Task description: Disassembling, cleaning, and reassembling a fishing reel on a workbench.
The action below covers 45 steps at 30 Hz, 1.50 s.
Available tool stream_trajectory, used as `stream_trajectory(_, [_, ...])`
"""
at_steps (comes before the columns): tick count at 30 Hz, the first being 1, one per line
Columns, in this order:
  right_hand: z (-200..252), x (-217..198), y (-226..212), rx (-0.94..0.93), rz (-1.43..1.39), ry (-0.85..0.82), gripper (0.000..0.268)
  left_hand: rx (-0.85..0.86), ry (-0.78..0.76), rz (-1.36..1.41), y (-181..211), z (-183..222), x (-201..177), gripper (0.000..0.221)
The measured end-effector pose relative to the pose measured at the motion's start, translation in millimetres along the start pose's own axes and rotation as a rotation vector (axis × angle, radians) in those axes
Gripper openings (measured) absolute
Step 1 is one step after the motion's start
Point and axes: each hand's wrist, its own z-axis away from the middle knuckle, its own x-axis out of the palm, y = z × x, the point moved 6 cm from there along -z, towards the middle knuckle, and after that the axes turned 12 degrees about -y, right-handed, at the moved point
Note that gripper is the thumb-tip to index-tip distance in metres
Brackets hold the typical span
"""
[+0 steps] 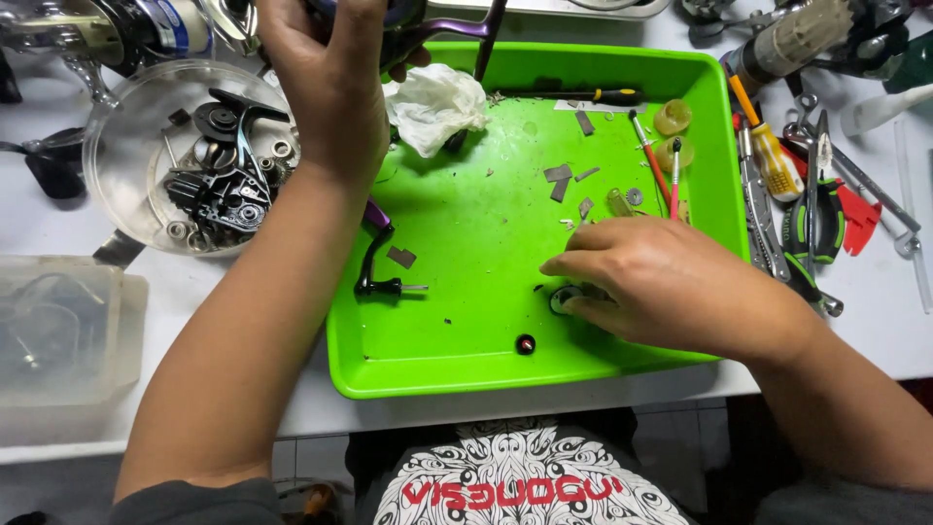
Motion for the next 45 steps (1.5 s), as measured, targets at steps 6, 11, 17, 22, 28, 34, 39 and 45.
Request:
stream_trajectory(6, [5, 15, 5, -0.015, -0.119, 0.001, 0.026, -0.078, -0.182, -0.048, 24, -4, 23, 0.03])
stream_trajectory(11, [3, 14, 15, -0.024, -0.282, -0.076, 0.015, -0.047, -0.276, -0.088, 38, -7, 34, 0.031])
stream_trajectory(17, [-6, -28, 31, 0.023, -0.31, 0.16, 0.023, -0.111, -0.321, -0.16, 32, -4, 34, 0.042])
stream_trajectory(22, [-13, -5, 14, -0.052, -0.251, -0.099, 0.034, -0.089, -0.326, -0.172, 36, -4, 35, 0.039])
stream_trajectory(28, [-9, 20, -3, 0.031, -0.118, -0.159, 0.028, -0.089, -0.349, -0.184, 34, -3, 36, 0.039])
stream_trajectory(34, [-9, 24, -8, 0.023, -0.087, -0.077, 0.017, -0.085, -0.342, -0.189, 34, -4, 35, 0.04])
stream_trajectory(39, [10, -69, 12, -0.094, -0.276, 0.39, 0.031, -0.123, -0.377, -0.205, 37, -2, 38, 0.043])
stream_trajectory(45, [5, -119, 55, -0.194, -0.914, 0.961, 0.02, -0.201, -0.476, -0.239, 36, 1, 46, 0.046])
